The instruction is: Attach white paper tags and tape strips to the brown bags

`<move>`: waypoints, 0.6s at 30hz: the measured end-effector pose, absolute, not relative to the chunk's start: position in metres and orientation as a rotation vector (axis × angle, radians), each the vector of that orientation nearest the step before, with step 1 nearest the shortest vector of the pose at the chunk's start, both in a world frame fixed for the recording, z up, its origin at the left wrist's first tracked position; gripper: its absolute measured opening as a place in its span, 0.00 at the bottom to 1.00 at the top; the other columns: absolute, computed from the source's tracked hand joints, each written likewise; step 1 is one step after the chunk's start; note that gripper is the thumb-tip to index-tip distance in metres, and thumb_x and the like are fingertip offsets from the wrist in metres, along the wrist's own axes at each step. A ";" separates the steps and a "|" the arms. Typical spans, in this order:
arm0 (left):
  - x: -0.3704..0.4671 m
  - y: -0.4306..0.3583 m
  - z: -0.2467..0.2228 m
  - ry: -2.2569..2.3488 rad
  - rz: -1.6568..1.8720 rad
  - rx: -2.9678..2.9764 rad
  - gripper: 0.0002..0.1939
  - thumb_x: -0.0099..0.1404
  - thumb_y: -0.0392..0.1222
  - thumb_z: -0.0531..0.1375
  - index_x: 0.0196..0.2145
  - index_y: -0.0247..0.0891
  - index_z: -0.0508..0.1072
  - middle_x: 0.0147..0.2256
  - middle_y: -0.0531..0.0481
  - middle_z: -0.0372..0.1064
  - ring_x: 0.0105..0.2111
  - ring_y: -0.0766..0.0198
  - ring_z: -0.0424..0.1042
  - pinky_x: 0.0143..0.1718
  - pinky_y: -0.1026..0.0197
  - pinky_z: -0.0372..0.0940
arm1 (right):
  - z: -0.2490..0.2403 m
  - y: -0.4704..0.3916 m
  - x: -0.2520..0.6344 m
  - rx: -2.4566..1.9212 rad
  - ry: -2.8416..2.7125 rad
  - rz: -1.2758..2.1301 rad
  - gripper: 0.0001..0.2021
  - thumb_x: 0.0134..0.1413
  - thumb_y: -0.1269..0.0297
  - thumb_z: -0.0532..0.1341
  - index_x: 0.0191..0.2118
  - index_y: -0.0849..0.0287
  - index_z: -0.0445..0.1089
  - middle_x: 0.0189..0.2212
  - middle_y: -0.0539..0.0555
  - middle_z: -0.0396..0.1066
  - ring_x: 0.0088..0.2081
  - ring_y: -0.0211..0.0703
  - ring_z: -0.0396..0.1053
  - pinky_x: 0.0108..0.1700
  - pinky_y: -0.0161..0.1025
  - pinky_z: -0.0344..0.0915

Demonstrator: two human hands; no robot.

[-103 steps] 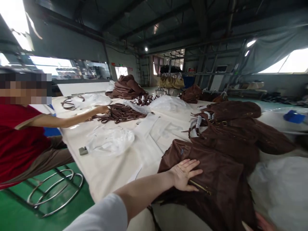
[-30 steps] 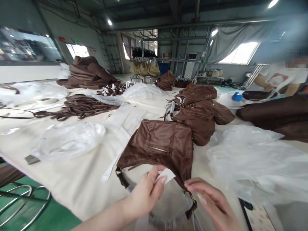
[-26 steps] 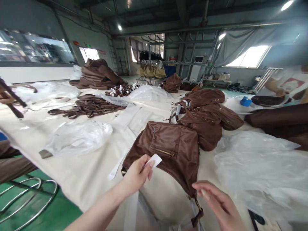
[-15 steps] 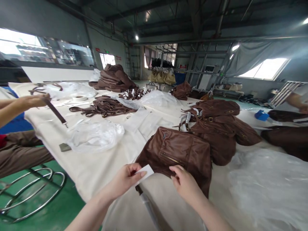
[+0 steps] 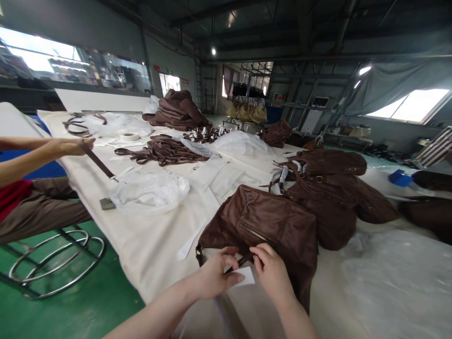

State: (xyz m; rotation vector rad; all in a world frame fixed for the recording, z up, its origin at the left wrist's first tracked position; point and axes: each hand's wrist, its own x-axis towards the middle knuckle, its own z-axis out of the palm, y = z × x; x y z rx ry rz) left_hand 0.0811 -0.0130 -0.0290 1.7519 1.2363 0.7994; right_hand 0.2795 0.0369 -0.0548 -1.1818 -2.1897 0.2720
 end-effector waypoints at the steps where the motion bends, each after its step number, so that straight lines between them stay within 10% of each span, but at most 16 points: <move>1: 0.089 -0.010 -0.032 1.204 0.737 1.709 0.15 0.56 0.52 0.62 0.26 0.37 0.70 0.36 0.48 0.69 0.35 0.62 0.67 0.36 0.63 0.61 | -0.054 0.037 0.282 -1.166 -2.168 0.292 0.17 0.52 0.74 0.50 0.42 0.55 0.72 0.37 0.55 0.71 0.39 0.44 0.71 0.44 0.40 0.67; 6: 0.100 -0.004 -0.031 1.173 0.770 1.318 0.25 0.51 0.63 0.61 0.24 0.35 0.65 0.20 0.58 0.54 0.23 0.70 0.53 0.24 0.66 0.48 | -0.040 0.028 0.285 -1.237 -1.950 0.556 0.15 0.51 0.70 0.53 0.42 0.56 0.72 0.40 0.56 0.72 0.34 0.42 0.71 0.38 0.38 0.68; 11: 0.089 -0.019 -0.009 1.053 0.788 1.276 0.24 0.52 0.60 0.64 0.25 0.34 0.65 0.23 0.56 0.57 0.25 0.70 0.54 0.26 0.67 0.49 | -0.033 0.007 0.270 -1.447 -1.744 1.421 0.24 0.55 0.46 0.53 0.18 0.58 0.66 0.11 0.48 0.60 0.14 0.36 0.58 0.18 0.33 0.54; 18: 0.079 -0.042 0.015 0.930 0.647 1.355 0.20 0.57 0.55 0.63 0.26 0.33 0.66 0.23 0.56 0.57 0.24 0.72 0.53 0.25 0.68 0.49 | -0.034 -0.002 0.250 -1.026 -0.724 2.002 0.19 0.40 0.50 0.69 0.30 0.63 0.71 0.15 0.42 0.56 0.16 0.26 0.50 0.19 0.27 0.45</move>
